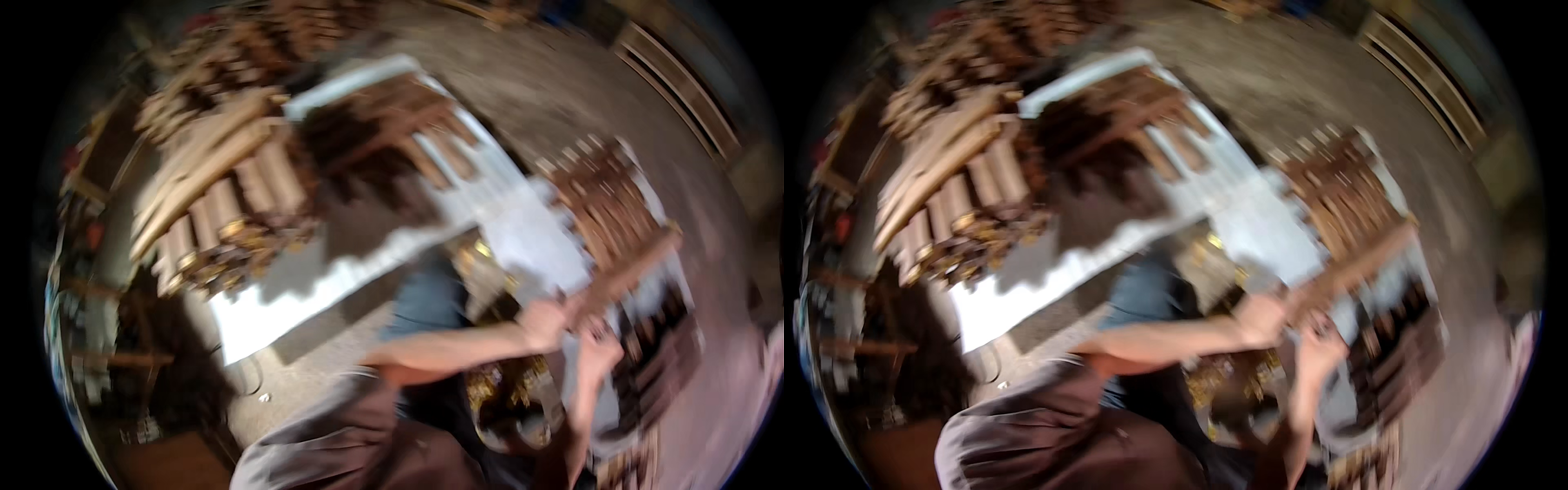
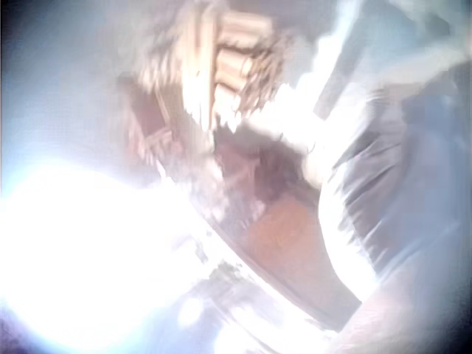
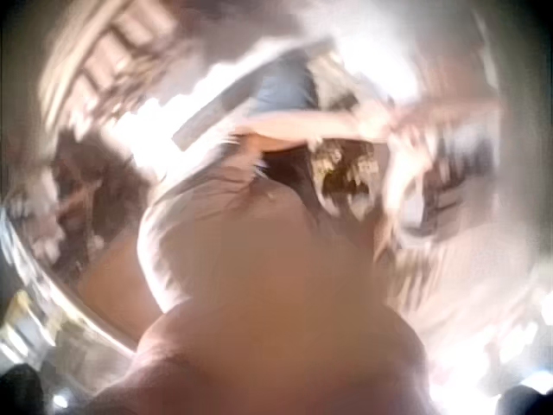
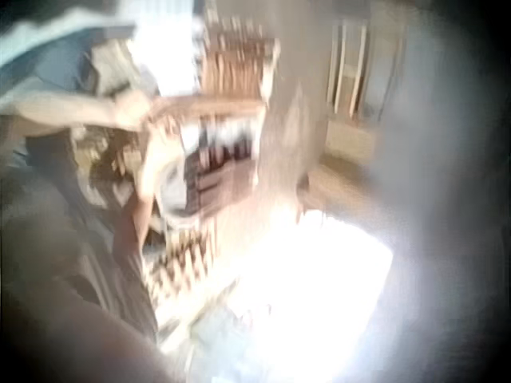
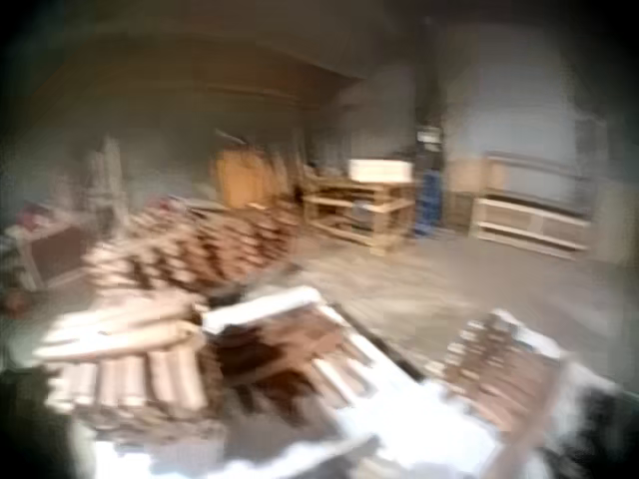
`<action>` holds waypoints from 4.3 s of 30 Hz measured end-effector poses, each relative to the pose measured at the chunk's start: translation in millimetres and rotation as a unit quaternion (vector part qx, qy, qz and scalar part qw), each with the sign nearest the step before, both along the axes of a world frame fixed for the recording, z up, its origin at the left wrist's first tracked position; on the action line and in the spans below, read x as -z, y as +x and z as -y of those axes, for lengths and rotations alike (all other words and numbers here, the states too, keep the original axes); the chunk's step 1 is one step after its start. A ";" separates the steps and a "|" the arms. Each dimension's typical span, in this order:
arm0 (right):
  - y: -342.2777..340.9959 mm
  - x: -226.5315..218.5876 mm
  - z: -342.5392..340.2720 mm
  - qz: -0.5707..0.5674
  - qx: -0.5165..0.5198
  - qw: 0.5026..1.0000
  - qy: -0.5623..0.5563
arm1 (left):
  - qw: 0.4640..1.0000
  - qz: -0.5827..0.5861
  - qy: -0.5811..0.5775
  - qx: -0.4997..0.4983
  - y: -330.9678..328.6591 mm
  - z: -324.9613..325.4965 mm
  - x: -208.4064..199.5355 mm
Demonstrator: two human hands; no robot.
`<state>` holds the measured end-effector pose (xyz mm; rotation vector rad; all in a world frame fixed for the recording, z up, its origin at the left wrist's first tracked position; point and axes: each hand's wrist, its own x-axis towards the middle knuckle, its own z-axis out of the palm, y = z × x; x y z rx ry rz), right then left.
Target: The person uses a small hand tool to shave and smooth the ends and edges of wooden furniture components, picking them up individually and placing them onto a stack when finished.
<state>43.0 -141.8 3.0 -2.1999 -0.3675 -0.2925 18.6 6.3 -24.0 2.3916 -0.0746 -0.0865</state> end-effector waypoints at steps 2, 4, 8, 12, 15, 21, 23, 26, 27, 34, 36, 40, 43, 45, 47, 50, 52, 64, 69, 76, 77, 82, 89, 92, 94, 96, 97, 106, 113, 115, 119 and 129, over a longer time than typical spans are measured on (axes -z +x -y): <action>-2.4 -3.0 -12.3 -0.040 0.036 0.998 -0.033 | 1.000 -0.008 -0.018 -0.012 -5.1 -13.5 -5.0; 10.3 17.4 -7.3 0.037 0.002 0.999 -0.004 | 0.999 0.015 0.000 -0.042 -0.7 -10.8 10.8; 10.9 -17.9 16.6 0.011 0.056 0.998 0.026 | 0.999 -0.001 0.008 -0.043 23.6 -1.2 -7.4; 5.7 -47.8 16.6 -0.056 0.092 0.994 0.018 | 0.993 -0.021 -0.089 -0.079 17.5 -14.1 13.5; 2.2 -39.4 5.0 -0.042 0.024 0.995 -0.085 | 0.994 -0.041 -0.093 -0.026 9.4 -28.9 17.2; 1.9 -32.2 -13.9 0.011 -0.020 0.994 -0.105 | 0.992 -0.001 -0.110 -0.057 1.7 -2.8 -7.1; 5.1 -27.7 -11.4 0.029 -0.026 0.987 -0.154 | 0.992 0.017 -0.105 -0.069 -4.7 -5.5 -4.7; 19.2 -14.9 -2.2 -0.032 -0.038 0.979 -0.198 | 0.994 0.059 -0.047 -0.078 -2.0 -1.0 15.6; 22.0 -11.4 -0.6 -0.047 -0.051 0.984 -0.162 | 0.994 0.070 -0.031 -0.075 -2.0 -0.7 19.9; 22.5 2.9 8.1 -0.056 -0.062 0.996 -0.039 | 0.996 0.047 -0.056 -0.051 -3.4 -6.2 5.4; 20.3 2.4 6.8 -0.046 -0.050 0.998 0.020 | 0.998 0.045 -0.025 -0.030 2.5 -9.2 -5.0; -1.3 -24.2 -3.2 -0.069 -0.005 0.997 -0.027 | 1.000 0.008 -0.027 0.000 4.9 -13.6 -1.9; 4.6 -20.8 -8.9 0.047 -0.030 0.997 -0.045 | 0.996 0.038 -0.063 -0.059 8.3 -17.0 10.2; -4.8 -21.7 -0.4 -0.024 -0.008 1.000 0.000 | 0.995 0.067 -0.053 -0.044 5.7 -14.2 -1.5; -12.8 -24.7 3.0 -0.049 0.007 0.996 0.081 | 0.996 0.037 -0.080 -0.011 5.6 -14.2 -9.5; -19.2 -30.4 9.9 -0.076 0.071 0.991 0.088 | 0.997 0.019 -0.068 0.015 4.0 -14.9 -15.7; -22.6 -38.3 7.0 -0.067 0.096 0.991 0.064 | 0.997 0.030 -0.074 0.016 3.4 -16.6 -13.0; -12.8 -7.8 3.0 -0.035 0.071 0.996 0.029 | 0.984 0.133 -0.115 0.010 9.1 1.5 22.7; -32.5 -20.4 13.3 -0.026 0.091 0.981 0.169 | 0.950 0.116 -0.260 0.131 15.0 8.0 33.2; -85.1 -38.7 38.2 -0.045 0.132 0.958 0.249 | 0.908 0.128 -0.345 0.201 13.1 36.5 34.2; -92.5 -44.1 44.0 -0.057 0.134 0.950 0.275 | 0.916 0.160 -0.308 0.199 9.3 39.9 30.6; -106.5 -55.6 79.3 -0.021 0.054 0.951 0.303 | 0.926 0.324 -0.104 0.164 -10.7 54.0 9.2; -85.9 0.8 68.9 -0.209 -0.044 0.925 -0.314 | 0.950 0.019 -0.266 0.163 24.9 14.4 27.9; -91.6 -31.0 105.3 -0.166 0.043 0.939 -0.300 | 0.961 0.008 -0.219 0.171 21.2 50.7 6.1; -84.8 -27.3 111.3 -0.151 0.122 0.968 -0.161 | 0.967 -0.002 -0.197 0.158 19.4 43.7 2.6; -76.1 -30.5 93.0 -0.173 0.116 0.978 0.017 | 0.969 0.012 -0.207 0.136 13.5 22.6 -3.4; -76.4 -27.2 82.8 -0.197 0.106 0.968 0.114 | 0.968 0.032 -0.210 0.135 11.6 11.8 3.9; -60.0 -31.0 34.2 -0.067 0.118 0.988 0.076 | 0.962 0.015 -0.230 0.146 -4.8 -17.1 18.9; 28.1 -99.0 143.1 0.032 0.142 0.884 0.444 | 0.963 0.135 -0.132 0.192 0.4 -19.0 9.8; 43.4 -103.3 154.6 0.019 0.089 0.840 0.535 | 0.960 0.164 -0.106 0.199 -5.4 -22.2 13.0; 37.7 -100.7 164.2 -0.043 0.023 0.857 0.513 | 0.960 0.209 -0.023 0.185 -10.1 -30.1 21.2; 19.3 -116.2 145.5 -0.081 -0.134 0.818 0.553 | 0.930 -0.020 -0.276 0.243 -4.7 -52.7 55.3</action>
